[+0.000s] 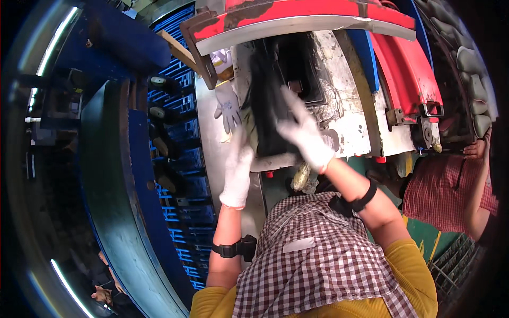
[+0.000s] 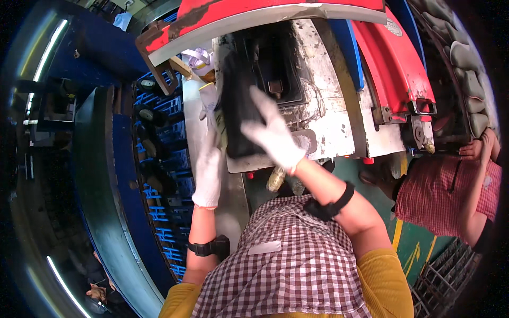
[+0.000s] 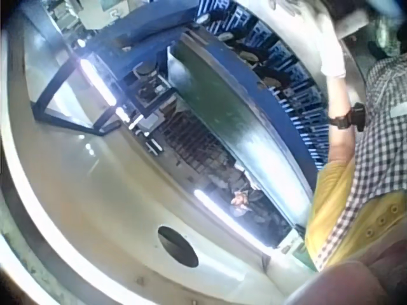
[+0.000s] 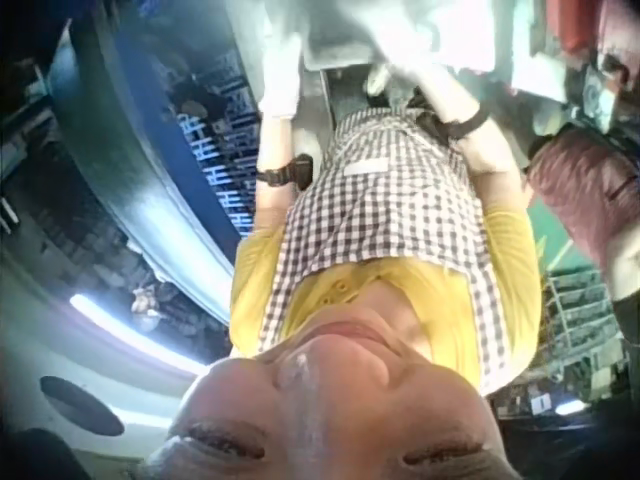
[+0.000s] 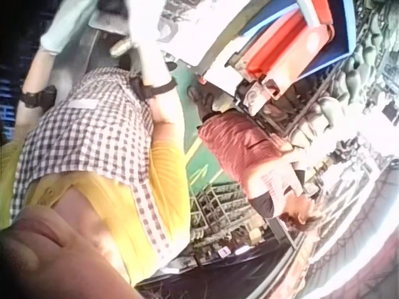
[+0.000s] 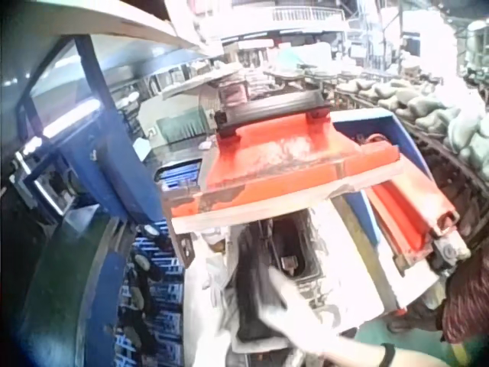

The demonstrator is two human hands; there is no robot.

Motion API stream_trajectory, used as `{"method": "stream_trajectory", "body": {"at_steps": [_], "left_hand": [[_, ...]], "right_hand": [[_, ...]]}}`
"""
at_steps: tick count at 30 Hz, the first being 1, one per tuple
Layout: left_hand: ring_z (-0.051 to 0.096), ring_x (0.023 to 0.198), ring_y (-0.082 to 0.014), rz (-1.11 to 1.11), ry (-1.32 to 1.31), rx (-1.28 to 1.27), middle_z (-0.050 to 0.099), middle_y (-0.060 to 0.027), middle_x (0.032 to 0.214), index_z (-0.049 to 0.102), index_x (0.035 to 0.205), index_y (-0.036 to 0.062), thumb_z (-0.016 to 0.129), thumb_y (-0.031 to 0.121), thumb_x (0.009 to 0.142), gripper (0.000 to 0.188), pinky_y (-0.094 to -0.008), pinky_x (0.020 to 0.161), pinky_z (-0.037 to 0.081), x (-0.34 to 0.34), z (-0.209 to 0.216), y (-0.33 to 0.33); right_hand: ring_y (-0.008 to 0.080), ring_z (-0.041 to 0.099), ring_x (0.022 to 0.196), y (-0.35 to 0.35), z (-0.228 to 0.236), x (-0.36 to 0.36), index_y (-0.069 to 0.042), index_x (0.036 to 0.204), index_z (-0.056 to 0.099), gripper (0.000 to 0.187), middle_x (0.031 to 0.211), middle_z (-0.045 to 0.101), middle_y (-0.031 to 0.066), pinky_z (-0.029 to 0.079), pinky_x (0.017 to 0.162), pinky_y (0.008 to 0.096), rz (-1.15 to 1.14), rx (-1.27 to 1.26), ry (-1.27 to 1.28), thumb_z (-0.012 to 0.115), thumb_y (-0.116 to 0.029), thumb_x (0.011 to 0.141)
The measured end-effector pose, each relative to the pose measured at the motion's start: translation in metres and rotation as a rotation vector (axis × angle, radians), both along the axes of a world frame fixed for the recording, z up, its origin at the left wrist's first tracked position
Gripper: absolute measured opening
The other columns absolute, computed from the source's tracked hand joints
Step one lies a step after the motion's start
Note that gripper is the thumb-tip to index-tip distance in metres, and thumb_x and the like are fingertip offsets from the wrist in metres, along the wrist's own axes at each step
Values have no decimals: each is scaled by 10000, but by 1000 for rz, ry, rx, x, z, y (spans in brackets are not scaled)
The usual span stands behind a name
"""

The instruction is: Using a pneumatic press to mold or shape shoes on a production line.

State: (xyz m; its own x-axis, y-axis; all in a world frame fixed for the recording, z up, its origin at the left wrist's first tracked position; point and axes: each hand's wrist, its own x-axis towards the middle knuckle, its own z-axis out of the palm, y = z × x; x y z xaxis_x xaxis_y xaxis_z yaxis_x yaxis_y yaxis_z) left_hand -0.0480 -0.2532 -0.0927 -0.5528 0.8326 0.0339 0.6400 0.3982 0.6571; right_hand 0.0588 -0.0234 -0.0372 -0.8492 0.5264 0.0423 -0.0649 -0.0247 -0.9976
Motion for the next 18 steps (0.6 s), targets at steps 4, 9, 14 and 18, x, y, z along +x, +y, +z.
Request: {"method": "stream_trajectory", "body": {"at_steps": [4,9,14,18], "left_hand": [[428,1509,-324,264,-407,764,439,-216,1619,339,1606,-45,729,135,974,764,-456,1262,313,21,118,58],[472,1482,-335,174,69,882,491,-234,1575,338,1601,-47,752,258,973,812,-463,1246,343,1,183,83],[555,1398,-341,-16,415,867,565,-201,1509,500,1514,-28,793,90,899,692,-425,1165,429,-37,252,127],[579,1274,-423,-215,977,749,619,-238,1361,594,1410,43,735,205,893,560,-532,1099,438,-60,299,205]], "right_hand": [[460,518,1368,75,-13,-49,-101,1472,606,777,1521,498,286,421,1181,473,-330,671,-202,806,-351,764],[417,646,1142,115,-46,-78,-186,1416,653,734,1488,563,180,544,974,490,-368,1086,-533,795,-433,739],[358,644,1069,83,-43,-87,-211,1415,648,721,1474,576,92,546,867,483,-370,1180,-599,786,-431,743],[353,642,1083,84,-43,-84,-211,1424,640,724,1500,555,77,543,873,484,-384,1152,-648,785,-445,755]]}}
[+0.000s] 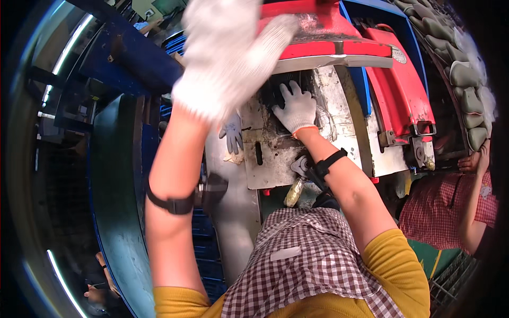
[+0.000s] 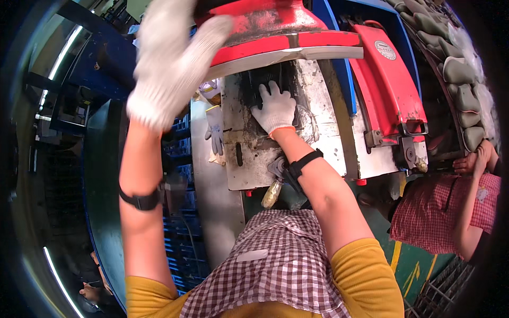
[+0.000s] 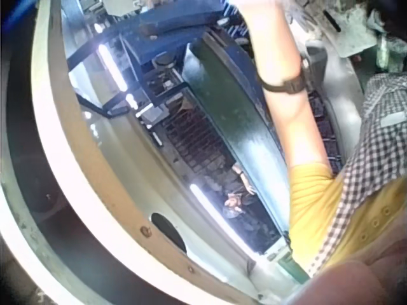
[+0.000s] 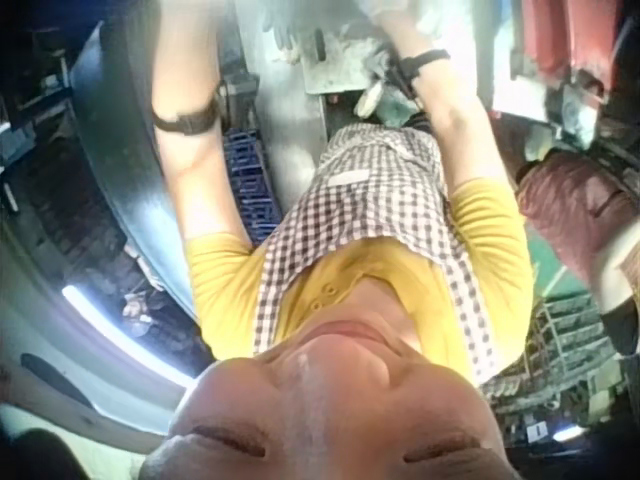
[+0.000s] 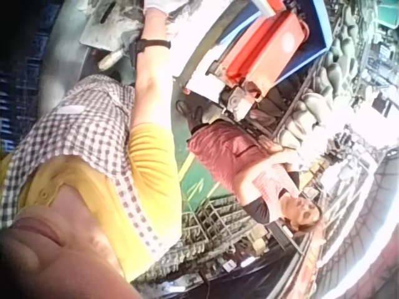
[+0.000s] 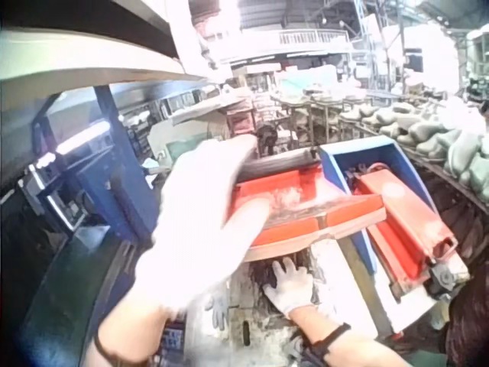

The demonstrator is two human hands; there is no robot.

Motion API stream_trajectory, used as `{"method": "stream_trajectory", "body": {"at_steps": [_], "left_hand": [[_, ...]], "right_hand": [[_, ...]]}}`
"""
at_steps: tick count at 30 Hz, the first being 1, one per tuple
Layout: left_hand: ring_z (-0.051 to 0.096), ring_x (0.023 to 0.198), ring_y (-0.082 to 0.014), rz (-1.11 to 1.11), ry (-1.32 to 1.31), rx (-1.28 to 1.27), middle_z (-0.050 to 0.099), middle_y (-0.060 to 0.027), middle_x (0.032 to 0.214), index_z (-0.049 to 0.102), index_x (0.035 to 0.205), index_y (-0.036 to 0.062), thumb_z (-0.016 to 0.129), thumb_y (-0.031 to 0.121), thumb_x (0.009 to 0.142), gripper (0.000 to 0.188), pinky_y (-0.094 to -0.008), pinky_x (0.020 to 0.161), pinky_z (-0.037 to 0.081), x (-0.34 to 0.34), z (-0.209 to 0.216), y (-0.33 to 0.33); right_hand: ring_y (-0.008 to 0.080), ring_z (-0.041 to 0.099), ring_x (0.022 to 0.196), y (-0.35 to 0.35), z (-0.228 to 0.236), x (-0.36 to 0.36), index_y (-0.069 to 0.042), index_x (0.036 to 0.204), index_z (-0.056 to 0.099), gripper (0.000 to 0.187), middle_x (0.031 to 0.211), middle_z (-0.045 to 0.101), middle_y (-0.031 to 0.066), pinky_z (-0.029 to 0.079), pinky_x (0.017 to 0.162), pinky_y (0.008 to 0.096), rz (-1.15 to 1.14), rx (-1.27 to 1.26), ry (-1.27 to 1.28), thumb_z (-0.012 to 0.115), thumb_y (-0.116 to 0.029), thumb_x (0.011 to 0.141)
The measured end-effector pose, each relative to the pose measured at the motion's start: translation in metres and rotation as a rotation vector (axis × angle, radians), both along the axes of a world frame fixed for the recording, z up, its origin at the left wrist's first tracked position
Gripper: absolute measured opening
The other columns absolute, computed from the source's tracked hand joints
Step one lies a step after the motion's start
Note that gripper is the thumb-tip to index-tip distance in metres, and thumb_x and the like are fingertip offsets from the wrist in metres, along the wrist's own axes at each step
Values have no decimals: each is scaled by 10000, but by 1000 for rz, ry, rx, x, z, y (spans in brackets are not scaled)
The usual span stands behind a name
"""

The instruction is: Using a pneumatic press to mold or shape shoes on a production line.

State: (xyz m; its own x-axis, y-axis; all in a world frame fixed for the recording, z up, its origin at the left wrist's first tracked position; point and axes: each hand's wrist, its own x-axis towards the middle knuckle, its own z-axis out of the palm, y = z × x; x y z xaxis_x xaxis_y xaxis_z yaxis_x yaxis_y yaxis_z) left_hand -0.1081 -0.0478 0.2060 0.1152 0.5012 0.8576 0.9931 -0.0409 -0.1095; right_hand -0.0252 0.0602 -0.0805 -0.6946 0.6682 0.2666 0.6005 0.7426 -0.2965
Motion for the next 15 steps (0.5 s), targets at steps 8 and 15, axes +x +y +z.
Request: {"method": "stream_trajectory", "body": {"at_steps": [8,15], "left_hand": [[629,1216,-390,163,-355,-939,663,-232,1279,591,1349,30,631,317,969,478,-472,1059,485,10,59,64],[582,555,-111,-119,-807,-1315,622,-17,646,617,914,111,595,353,1030,268,-298,520,462,16,14,67]], "right_hand": [[469,481,1394,31,-2,67,-39,1435,612,634,1517,512,289,382,1192,486,137,-269,235,683,-427,939],[236,657,917,-31,-22,253,-29,1076,690,210,995,661,134,544,853,403,202,-822,425,584,-204,1029]]}}
